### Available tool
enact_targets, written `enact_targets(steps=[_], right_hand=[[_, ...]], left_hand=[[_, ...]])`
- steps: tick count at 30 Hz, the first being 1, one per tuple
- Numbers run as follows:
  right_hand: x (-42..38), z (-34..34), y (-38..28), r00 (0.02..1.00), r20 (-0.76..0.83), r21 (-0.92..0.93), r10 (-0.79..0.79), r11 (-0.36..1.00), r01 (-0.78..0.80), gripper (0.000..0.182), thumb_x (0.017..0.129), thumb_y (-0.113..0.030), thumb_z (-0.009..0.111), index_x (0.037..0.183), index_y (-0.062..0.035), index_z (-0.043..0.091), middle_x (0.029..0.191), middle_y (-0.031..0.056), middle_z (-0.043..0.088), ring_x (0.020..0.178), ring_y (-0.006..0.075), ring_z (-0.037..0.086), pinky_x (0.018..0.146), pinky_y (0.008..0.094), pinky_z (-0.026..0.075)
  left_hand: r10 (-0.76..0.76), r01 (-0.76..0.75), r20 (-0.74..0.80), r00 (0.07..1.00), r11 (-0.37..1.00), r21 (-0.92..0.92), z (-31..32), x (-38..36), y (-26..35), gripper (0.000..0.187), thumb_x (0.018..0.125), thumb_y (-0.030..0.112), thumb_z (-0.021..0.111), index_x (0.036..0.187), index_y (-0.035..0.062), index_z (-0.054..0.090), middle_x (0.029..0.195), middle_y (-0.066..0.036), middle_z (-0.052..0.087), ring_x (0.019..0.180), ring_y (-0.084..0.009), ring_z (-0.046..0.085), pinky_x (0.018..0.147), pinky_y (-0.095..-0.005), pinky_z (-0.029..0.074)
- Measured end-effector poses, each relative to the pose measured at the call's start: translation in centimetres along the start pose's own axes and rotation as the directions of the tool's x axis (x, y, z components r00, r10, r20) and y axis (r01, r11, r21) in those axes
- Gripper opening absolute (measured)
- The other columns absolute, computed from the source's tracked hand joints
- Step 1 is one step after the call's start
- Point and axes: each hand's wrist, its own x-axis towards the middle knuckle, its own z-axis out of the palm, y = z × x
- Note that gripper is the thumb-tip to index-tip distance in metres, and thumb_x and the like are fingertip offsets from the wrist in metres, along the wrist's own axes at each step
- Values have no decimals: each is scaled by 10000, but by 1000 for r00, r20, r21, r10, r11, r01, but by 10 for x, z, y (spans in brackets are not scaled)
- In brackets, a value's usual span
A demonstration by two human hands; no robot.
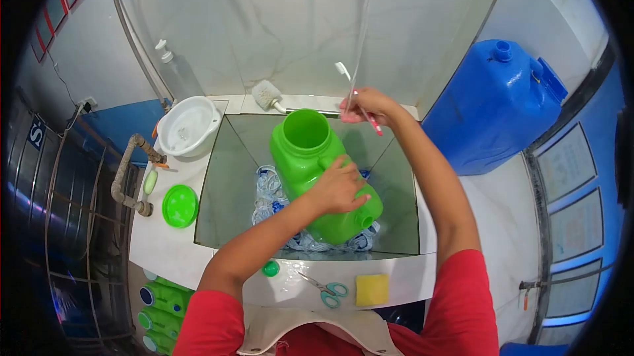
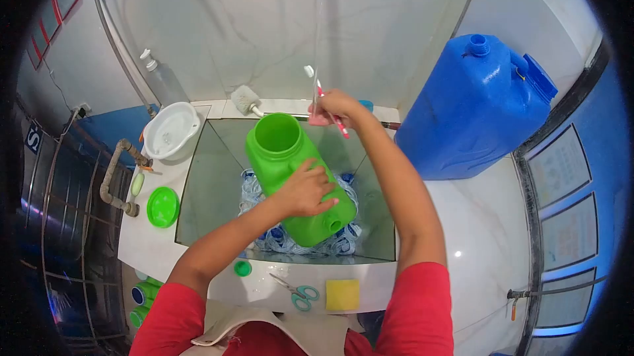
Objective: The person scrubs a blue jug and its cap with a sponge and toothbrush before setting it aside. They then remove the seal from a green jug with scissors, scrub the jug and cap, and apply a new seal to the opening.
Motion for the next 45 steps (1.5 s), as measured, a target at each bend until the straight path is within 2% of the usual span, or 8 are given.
enact_targets(steps=[4,8,16,30,33,38,41,45], right_hand=[[5,13,8,996,87,260,19,965,-41,141,818,29,539,915,121,586,873,194,638,763,257,680,728,290,603],[-4,23,-13,984,170,242,59,965,-100,172,846,13,524,929,156,573,929,249,633,850,291,680,774,298,596],[-11,9,-26,962,265,251,73,958,-141,166,863,-7,529,940,128,588,920,242,645,825,276,687,739,302,603],[-14,14,-21,983,181,226,-4,973,-38,177,878,-22,524,969,119,579,946,239,635,825,273,684,755,304,601],[-21,14,-20,983,181,263,-20,964,-29,174,873,-11,535,981,123,561,968,244,624,873,271,675,755,298,602],[-12,18,-13,982,190,187,8,981,-45,181,860,-23,569,967,121,543,953,221,629,854,244,671,742,284,603],[-5,19,-10,992,128,115,1,993,-16,188,856,-47,586,960,104,549,927,192,639,781,212,669,712,278,605],[4,20,-2,989,149,-132,12,991,8,183,852,-82,596,963,61,570,845,140,647,673,172,653,615,269,586]], left_hand=[[-682,651,-97,724,724,-228,8,-21,11,843,811,380,594,1400,-95,221,1495,-274,119,1372,-472,121,1119,-434,190],[-847,579,-301,437,521,-627,51,-29,-29,1018,779,310,633,1430,-72,-50,1505,-282,-52,1364,-516,25,1096,-438,259],[-737,589,-30,675,562,-581,22,-71,16,905,726,154,598,1444,-26,78,1455,-302,214,1053,-450,547,845,-448,487],[-453,496,203,868,816,-297,-11,43,-123,480,731,247,622,1163,45,575,1034,-201,640,948,-337,615,842,-393,472],[-386,521,353,852,557,-647,-9,54,-136,493,777,312,629,1190,51,561,990,-148,647,899,-295,608,864,-396,459],[-153,135,33,988,728,-672,12,64,-164,357,831,306,598,1038,14,608,896,-127,646,775,-213,638,656,-335,518],[-227,440,377,898,478,-760,12,69,-164,323,843,300,585,1028,35,600,825,-110,650,645,-178,624,591,-297,512],[-239,431,362,901,582,-689,-10,62,-138,332,805,337,626,927,29,612,710,-102,634,559,-185,604,564,-331,505]])
